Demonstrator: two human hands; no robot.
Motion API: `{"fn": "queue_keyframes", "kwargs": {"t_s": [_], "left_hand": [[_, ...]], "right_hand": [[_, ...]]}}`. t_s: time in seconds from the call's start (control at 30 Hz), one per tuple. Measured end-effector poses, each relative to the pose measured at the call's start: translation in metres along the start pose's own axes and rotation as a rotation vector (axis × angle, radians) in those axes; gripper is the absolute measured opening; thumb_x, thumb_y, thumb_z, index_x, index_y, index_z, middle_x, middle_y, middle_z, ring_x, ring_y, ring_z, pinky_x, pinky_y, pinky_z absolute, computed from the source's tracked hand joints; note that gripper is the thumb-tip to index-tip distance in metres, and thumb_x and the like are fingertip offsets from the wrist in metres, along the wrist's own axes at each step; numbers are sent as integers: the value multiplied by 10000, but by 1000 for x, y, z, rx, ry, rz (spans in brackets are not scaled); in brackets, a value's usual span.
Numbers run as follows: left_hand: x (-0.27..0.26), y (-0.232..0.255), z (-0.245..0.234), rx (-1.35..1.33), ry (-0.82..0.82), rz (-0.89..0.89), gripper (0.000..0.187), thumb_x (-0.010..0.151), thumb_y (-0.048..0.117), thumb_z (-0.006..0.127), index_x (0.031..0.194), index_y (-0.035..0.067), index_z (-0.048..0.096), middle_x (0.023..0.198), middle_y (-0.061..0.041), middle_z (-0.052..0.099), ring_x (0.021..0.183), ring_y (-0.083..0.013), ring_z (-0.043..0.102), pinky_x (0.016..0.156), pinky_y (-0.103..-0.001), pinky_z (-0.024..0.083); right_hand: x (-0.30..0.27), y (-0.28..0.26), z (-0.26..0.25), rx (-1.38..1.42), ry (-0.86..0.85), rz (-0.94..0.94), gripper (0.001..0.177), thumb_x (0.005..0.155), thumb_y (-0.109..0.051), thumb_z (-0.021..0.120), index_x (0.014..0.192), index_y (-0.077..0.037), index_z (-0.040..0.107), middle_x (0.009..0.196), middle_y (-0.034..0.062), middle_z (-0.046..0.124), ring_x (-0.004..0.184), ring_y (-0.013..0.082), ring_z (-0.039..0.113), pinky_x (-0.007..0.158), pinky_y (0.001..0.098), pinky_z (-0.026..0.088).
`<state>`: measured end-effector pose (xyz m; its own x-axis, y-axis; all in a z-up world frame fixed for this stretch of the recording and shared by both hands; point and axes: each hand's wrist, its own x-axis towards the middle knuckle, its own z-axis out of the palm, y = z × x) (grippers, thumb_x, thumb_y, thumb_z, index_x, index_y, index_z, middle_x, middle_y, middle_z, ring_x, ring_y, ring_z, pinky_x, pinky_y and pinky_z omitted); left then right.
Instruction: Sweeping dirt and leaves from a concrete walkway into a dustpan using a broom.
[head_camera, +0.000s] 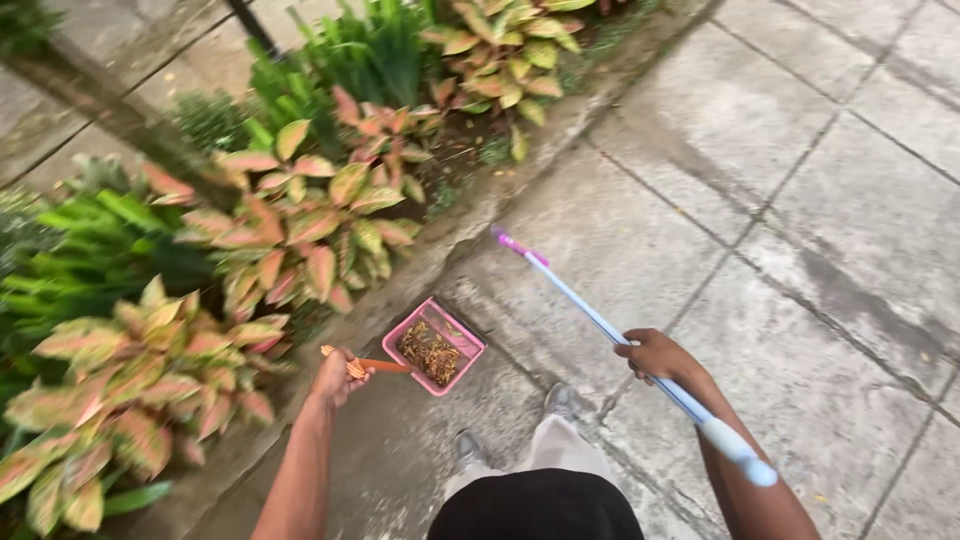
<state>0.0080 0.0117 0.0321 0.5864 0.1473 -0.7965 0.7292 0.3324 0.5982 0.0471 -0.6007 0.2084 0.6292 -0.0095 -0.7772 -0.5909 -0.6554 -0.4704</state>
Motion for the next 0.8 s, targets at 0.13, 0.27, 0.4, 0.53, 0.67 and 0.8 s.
{"fn": "queue_keyframes", "kwargs": {"t_s": [0.13,0.27,0.4,0.53,0.67,0.8], "left_hand": [[23,32,107,20,-26,32,193,920,188,428,1019,31,478,838,-171,647,706,-272,703,592,-372,577],[52,47,205,64,-12,119,172,907,150,435,1017,27,484,851,-206,650,664,-273,696,562,-375,553],[66,63,298,81,-37,199,195,934,134,444,1000,-26,533,880,-211,673,664,-263,707,546,-357,567],[80,85,377,143,-30,218,153,928,117,422,1015,31,514,862,-199,653,648,-280,688,522,-383,553],[119,110,439,238,-37,251,257,1018,232,426,995,-11,505,819,-173,639,615,-257,680,513,-364,557],[157,135,500,336,-63,264,333,1037,293,423,996,-13,547,784,-139,656,563,-228,651,456,-352,508]], "right_hand": [[73,85,-52,390,22,93,354,923,-192,654,1173,51,596,631,75,590,539,194,596,474,361,475],[166,200,-112,721,-1,195,180,886,-130,596,884,50,592,602,66,548,465,163,505,408,329,411],[149,232,-164,608,83,177,143,816,-125,634,823,18,641,588,89,574,446,177,498,396,352,380],[112,255,-200,365,224,170,249,800,-159,649,781,81,714,604,156,655,484,240,609,458,395,466],[91,271,-228,161,351,294,345,808,-233,673,699,90,731,640,206,715,558,299,700,580,418,544],[73,276,-255,76,417,369,256,799,-199,644,732,38,715,686,238,739,645,349,744,665,449,574]]}}
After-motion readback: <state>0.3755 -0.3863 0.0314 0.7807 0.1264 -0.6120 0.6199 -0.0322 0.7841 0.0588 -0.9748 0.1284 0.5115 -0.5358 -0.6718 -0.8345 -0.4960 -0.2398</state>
